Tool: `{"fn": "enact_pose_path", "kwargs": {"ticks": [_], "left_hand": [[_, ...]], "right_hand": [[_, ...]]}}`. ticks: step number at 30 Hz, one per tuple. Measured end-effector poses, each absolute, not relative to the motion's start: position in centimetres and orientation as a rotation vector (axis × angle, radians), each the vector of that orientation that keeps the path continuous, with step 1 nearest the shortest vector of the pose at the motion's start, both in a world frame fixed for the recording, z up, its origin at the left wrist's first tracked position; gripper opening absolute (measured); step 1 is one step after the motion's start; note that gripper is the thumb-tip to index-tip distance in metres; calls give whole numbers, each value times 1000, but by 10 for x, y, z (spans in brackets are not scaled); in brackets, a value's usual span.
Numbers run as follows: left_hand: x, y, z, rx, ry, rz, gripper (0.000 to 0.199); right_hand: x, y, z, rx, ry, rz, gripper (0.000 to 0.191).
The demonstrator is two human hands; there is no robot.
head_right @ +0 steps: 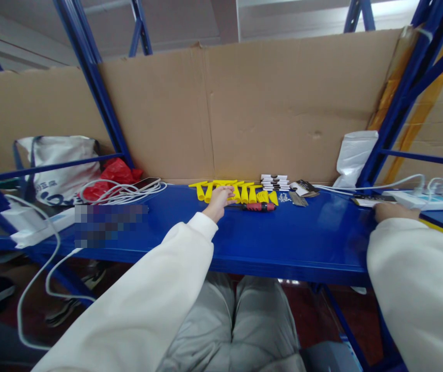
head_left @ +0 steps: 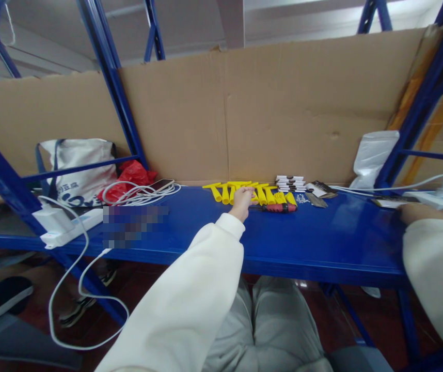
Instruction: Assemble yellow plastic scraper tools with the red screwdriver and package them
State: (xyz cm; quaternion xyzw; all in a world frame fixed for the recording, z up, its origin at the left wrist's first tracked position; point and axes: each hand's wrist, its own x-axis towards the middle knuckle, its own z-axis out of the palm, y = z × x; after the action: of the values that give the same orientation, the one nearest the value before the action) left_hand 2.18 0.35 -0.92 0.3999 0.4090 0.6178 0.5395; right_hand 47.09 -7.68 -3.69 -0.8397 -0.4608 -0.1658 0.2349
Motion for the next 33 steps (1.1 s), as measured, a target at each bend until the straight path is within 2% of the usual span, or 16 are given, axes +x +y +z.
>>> {"fn": "enact_pose_path", "kwargs": {"ticks": [2,4,6,9,15,20,27,33], "left_hand": [[22,4,-10,966,974,1464,15],[22,4,-10,994,992,1466,15],[23,4,-11,1040,1013,1472,15],[23,5,-12,1156,1035,1496,18],[23,13,-20,1460,1133,1534,28],[26,19,-34,1683,1178,1470,34],[30,29,-48,1931,1181,1376,31],[31,33,-54,1858,1164,1357,31]], "right_hand": [[459,-78,-26,-2562,-1238,-331,34],[437,-78,-10,-2733,-1292,-275,26],[407,-78,7,-2755,-1360,-200,29],[356,-76,28,-2642,-1464,-283,42],[268,-58,46,-2394,-1783,-362,40],[225,-29,39,-2165,-2039,-305,27],[194,-15,0,-1665,-2154,-159,28],[189,-18,-13,-1627,-2214,-132,25]]}}
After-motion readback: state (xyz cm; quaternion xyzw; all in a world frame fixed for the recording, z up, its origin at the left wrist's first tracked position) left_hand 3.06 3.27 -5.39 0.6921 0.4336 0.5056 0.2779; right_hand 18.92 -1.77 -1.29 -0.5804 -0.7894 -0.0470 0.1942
